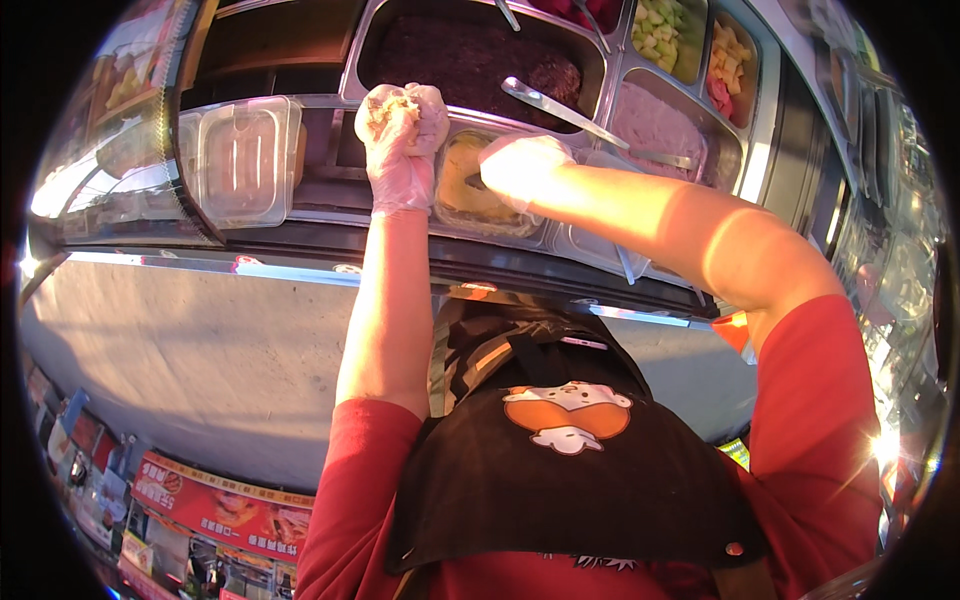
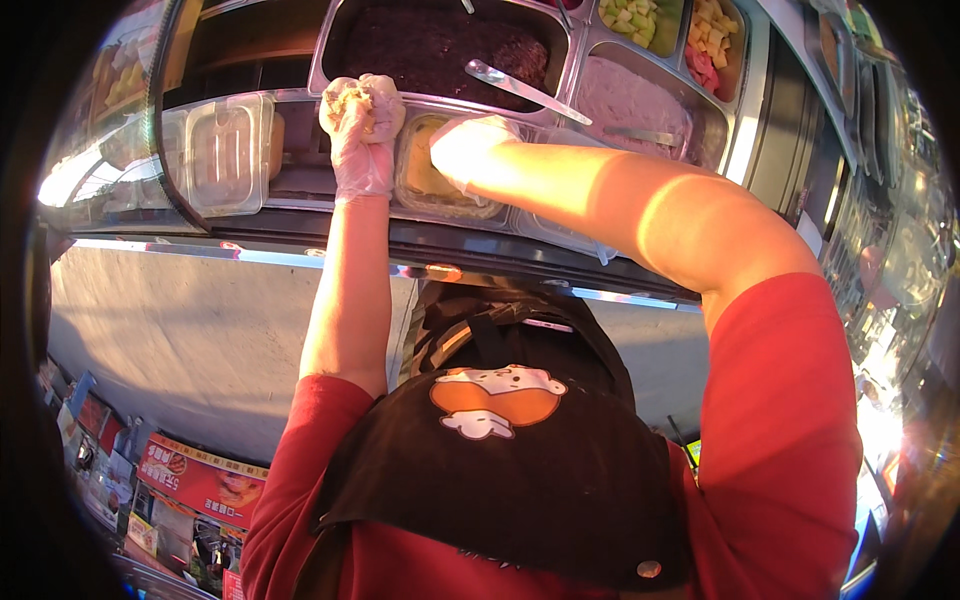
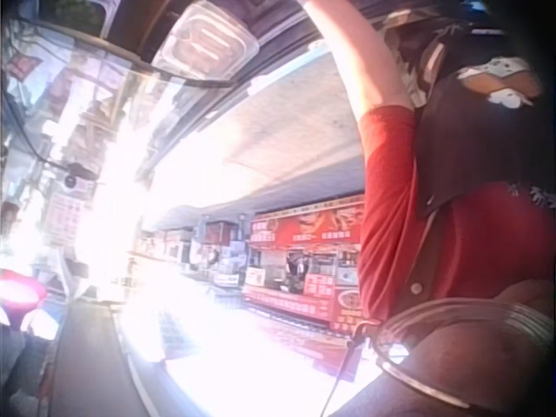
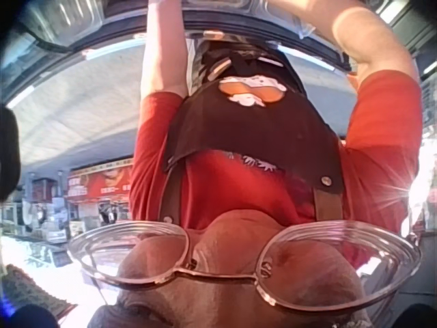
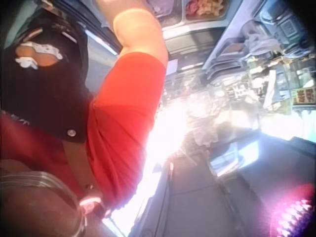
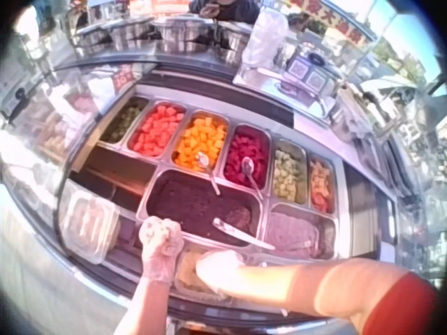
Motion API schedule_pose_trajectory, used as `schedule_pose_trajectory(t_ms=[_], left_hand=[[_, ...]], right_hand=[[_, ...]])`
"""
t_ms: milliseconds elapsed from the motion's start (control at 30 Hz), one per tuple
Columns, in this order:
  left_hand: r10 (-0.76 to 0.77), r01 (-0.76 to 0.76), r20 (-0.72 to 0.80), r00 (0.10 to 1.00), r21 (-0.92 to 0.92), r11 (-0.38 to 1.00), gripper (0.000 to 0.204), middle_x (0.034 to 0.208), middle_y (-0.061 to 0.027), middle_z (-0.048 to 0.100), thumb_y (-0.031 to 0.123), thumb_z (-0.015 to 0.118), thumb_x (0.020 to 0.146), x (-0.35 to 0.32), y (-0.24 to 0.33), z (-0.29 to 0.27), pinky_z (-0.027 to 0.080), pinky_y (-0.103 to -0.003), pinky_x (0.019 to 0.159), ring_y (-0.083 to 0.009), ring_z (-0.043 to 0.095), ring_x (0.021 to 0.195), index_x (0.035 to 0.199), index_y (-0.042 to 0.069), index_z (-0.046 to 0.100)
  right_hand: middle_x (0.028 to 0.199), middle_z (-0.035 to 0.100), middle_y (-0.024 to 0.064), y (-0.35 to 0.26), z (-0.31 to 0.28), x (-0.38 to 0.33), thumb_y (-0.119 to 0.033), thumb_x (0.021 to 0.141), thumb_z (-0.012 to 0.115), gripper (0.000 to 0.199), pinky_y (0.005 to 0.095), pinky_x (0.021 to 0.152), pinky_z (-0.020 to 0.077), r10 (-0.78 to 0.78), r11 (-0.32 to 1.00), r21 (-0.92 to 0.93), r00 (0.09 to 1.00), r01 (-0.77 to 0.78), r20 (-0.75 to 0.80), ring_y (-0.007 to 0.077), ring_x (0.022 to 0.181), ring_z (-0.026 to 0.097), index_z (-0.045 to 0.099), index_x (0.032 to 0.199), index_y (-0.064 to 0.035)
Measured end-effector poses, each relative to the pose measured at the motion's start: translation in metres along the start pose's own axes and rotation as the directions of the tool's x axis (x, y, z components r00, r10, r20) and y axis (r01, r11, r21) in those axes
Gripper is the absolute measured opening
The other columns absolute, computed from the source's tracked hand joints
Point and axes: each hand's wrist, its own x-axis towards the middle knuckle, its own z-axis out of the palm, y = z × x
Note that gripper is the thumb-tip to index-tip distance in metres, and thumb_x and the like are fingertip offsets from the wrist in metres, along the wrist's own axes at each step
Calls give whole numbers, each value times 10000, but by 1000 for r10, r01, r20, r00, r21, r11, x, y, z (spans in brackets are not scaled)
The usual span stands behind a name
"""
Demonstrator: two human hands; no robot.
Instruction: The person scoops a soft pink substance into a plastic container, then adds diced fruits including watermelon, mango, dragon fruit, and melon using a spoon. They arrange the items by hand and insert a plastic fork into the container.
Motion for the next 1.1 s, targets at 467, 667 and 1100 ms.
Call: schedule_pose_trajectory(t_ms=[467, 667, 1100], left_hand=[[9, -9, 25, 1000, 8, 1000, 248, 833, -51, 468, 72, 788, 873, 0, 1, 2, 322, -234, 572, -129, 408, 695, 932, 75, 547], [-4, 4, 28, 1000, 1, 1000, 238, 818, -57, 477, 68, 780, 873, 2, 0, -3, 322, -230, 574, -124, 406, 685, 929, 74, 549], [8, -8, 42, 999, 19, 1000, 254, 789, -39, 440, 60, 783, 870, 4, -1, 0, 274, -230, 557, -122, 381, 683, 892, 89, 531]], right_hand=[[895, 750, 193, -7, 12, 14, -29, 788, 684, 181, 425, 636, 604, 40, 992, 122, 999, -43, 25, 322, 805, 759, 781, 933, 21], [954, 760, 206, -15, 10, 15, -35, 826, 654, 206, 409, 741, 608, 32, 995, 96, 997, -39, 68, 330, 905, 763, 779, 982, 13], [1097, 739, 250, -3, 20, 22, -66, 841, 589, 274, 447, 851, 590, 17, 970, 240, 998, -33, 68, 372, 1041, 736, 759, 1026, 43]])
